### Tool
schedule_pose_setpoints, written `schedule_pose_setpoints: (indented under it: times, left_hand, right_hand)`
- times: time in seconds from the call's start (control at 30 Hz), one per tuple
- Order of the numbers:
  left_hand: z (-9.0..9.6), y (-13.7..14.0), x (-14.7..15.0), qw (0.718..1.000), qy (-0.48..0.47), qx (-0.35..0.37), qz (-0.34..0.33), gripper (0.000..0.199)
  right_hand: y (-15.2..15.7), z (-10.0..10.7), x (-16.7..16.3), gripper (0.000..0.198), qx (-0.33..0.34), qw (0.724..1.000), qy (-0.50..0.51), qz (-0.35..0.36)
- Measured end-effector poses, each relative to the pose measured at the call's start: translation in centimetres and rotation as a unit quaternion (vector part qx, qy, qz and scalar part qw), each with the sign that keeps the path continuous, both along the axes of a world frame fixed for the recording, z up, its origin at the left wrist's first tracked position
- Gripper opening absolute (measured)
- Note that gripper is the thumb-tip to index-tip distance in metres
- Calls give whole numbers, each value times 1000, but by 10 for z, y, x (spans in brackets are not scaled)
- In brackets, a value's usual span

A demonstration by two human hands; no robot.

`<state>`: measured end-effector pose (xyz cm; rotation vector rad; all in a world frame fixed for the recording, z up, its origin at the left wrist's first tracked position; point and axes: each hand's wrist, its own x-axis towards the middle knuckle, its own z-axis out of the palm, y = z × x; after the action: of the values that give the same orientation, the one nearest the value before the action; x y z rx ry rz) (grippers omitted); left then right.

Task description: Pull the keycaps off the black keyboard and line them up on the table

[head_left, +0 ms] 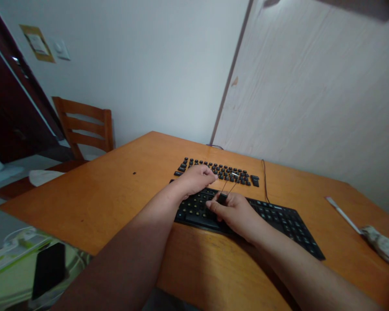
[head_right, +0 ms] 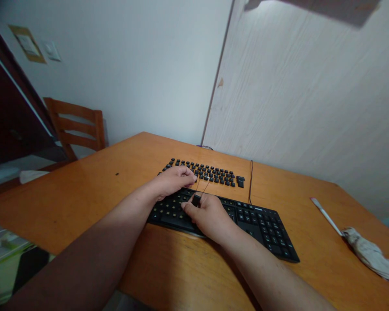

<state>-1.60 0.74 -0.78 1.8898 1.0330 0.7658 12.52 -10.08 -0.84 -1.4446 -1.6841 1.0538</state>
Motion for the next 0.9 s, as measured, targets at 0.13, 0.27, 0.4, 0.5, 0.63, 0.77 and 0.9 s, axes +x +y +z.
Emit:
schedule_pose_setpoints:
  times: [0.13, 0.27, 0.4, 0.5, 0.63, 0.77, 0.9]
  left_hand:
    - [1, -2, 0, 1000, 15, 14, 3, 30]
    - [-1, -2, 0, 999, 27, 32, 0, 30]
    - [-1, -3, 0, 999, 40, 34, 2, 31]
    - [0, -4, 0, 999, 43, 28, 4, 32]
    - [0, -4, 0, 999, 46, 25, 5, 31]
    - [0, -4, 0, 998, 54, 28, 1, 32]
    - [0, -4, 0, 999, 45, 26, 5, 32]
  right_hand:
    - [-1, 1, -1, 18, 2, 999, -17, -32]
    - [-2, 1, -3, 12, -6, 999, -12, -50]
    - [-4, -1, -3, 14, 3, 998, 4, -68]
    - [-5, -3, -4, 16, 9, 997, 15, -81]
    - [-5, -2, -5, 17, 12, 995, 32, -95]
    - [-2, -1, -2, 16, -10, 991, 64, -118]
    - [3, -2, 3, 18, -9, 986, 93, -141]
